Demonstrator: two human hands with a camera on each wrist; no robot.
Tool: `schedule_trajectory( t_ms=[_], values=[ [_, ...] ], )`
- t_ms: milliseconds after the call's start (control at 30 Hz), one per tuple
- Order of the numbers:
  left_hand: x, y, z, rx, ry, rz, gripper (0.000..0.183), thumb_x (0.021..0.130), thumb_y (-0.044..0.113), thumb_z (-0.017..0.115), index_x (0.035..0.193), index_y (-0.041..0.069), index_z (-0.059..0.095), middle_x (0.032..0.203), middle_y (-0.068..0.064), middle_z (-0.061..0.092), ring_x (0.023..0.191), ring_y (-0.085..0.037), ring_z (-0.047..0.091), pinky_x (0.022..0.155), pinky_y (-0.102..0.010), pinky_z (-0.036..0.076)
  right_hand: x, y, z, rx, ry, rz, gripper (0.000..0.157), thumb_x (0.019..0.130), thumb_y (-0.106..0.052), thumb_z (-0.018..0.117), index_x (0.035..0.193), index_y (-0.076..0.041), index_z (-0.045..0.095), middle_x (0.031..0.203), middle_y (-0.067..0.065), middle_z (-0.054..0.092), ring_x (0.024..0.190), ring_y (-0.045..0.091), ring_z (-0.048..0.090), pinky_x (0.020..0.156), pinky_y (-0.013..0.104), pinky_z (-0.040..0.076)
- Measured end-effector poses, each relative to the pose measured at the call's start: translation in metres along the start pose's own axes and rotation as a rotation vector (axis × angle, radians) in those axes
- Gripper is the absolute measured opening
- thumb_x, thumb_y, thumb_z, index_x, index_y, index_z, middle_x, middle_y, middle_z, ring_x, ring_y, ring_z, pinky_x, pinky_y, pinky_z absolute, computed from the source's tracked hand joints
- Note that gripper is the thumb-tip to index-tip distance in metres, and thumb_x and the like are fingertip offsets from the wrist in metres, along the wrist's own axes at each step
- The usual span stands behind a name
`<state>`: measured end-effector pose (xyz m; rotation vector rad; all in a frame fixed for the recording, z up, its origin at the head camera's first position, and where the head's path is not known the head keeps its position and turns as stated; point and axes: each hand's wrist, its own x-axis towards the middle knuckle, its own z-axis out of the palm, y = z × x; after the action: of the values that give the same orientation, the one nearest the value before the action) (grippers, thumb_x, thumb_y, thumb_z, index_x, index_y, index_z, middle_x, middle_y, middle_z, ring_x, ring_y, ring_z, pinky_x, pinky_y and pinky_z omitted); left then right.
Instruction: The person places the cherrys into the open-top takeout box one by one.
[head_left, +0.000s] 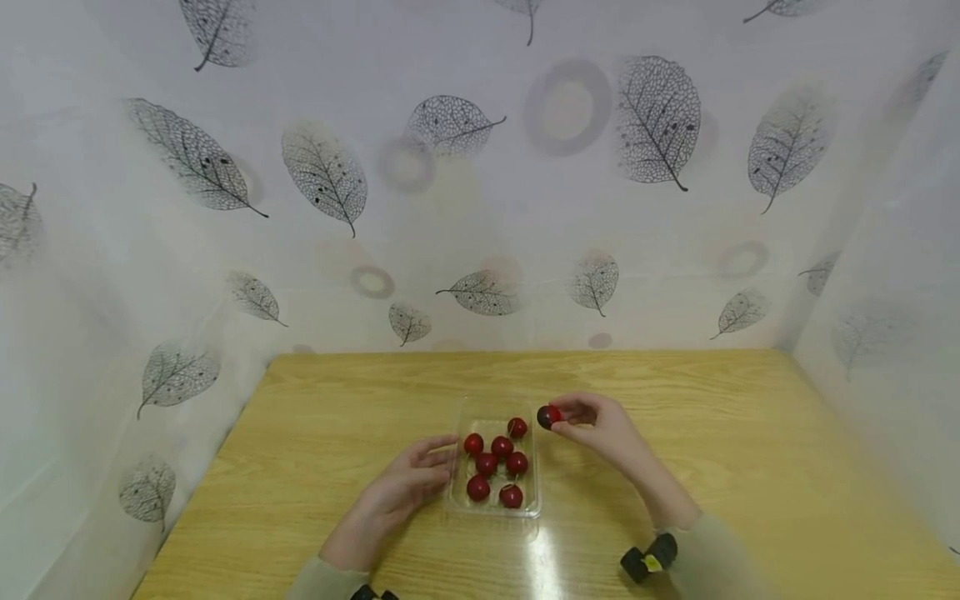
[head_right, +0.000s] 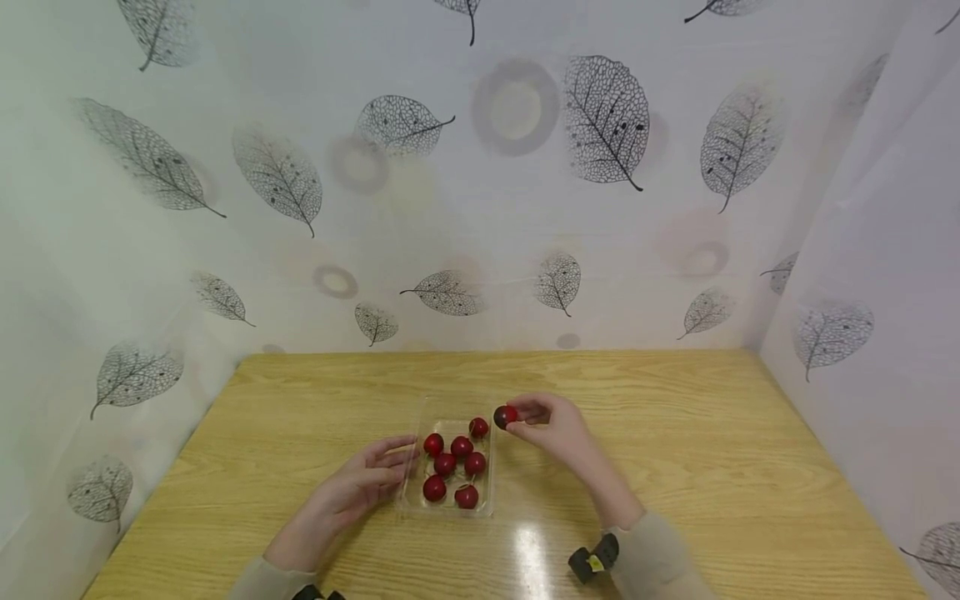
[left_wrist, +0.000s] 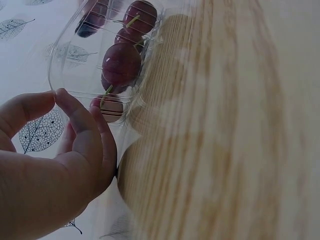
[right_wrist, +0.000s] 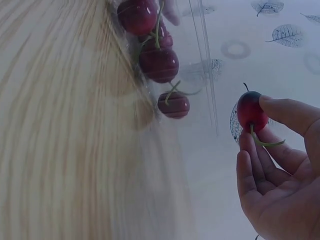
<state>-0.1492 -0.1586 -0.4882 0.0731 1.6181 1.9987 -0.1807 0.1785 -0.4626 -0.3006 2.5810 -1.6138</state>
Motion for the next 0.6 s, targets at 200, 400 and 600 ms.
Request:
schedule_trajectory(
  t_ms=[200, 400, 600],
  values=[
    [0.001, 0.000, -0.001, 0.000, -0.006, 0.001, 0.068, 0.099, -0.003, 0.061, 0.161, -0.006, 0.032, 0.161, -0.027, 0.045, 0.120, -0.010, 0.062, 0.097, -0.022, 0.053, 0.007, -0.009, 0.011, 0.020, -0.013, 0.000, 0.037, 0.092, -0.013, 0.081, 0.126, -0.002, 0.073, 0.119, 0.017, 0.077, 0.103, 0.022, 0.073, 0.089, 0.022, 0.058],
    [0.001, -0.001, -0.001, -0.004, -0.006, -0.002, 0.068, 0.099, -0.003, 0.061, 0.161, -0.006, 0.032, 0.162, -0.027, 0.044, 0.121, -0.011, 0.062, 0.098, -0.022, 0.053, 0.011, -0.016, 0.021, 0.040, -0.023, -0.027, 0.038, 0.091, -0.012, 0.081, 0.126, 0.000, 0.072, 0.120, 0.019, 0.076, 0.104, 0.025, 0.073, 0.090, 0.021, 0.057],
    [0.000, -0.001, -0.001, 0.000, -0.010, 0.001, 0.068, 0.100, -0.002, 0.061, 0.161, -0.006, 0.032, 0.162, -0.029, 0.043, 0.121, -0.010, 0.062, 0.099, -0.022, 0.053, 0.015, -0.022, 0.030, 0.056, -0.041, -0.038, 0.039, 0.090, -0.011, 0.081, 0.126, 0.001, 0.072, 0.120, 0.020, 0.076, 0.103, 0.027, 0.073, 0.089, 0.024, 0.060]
  ],
)
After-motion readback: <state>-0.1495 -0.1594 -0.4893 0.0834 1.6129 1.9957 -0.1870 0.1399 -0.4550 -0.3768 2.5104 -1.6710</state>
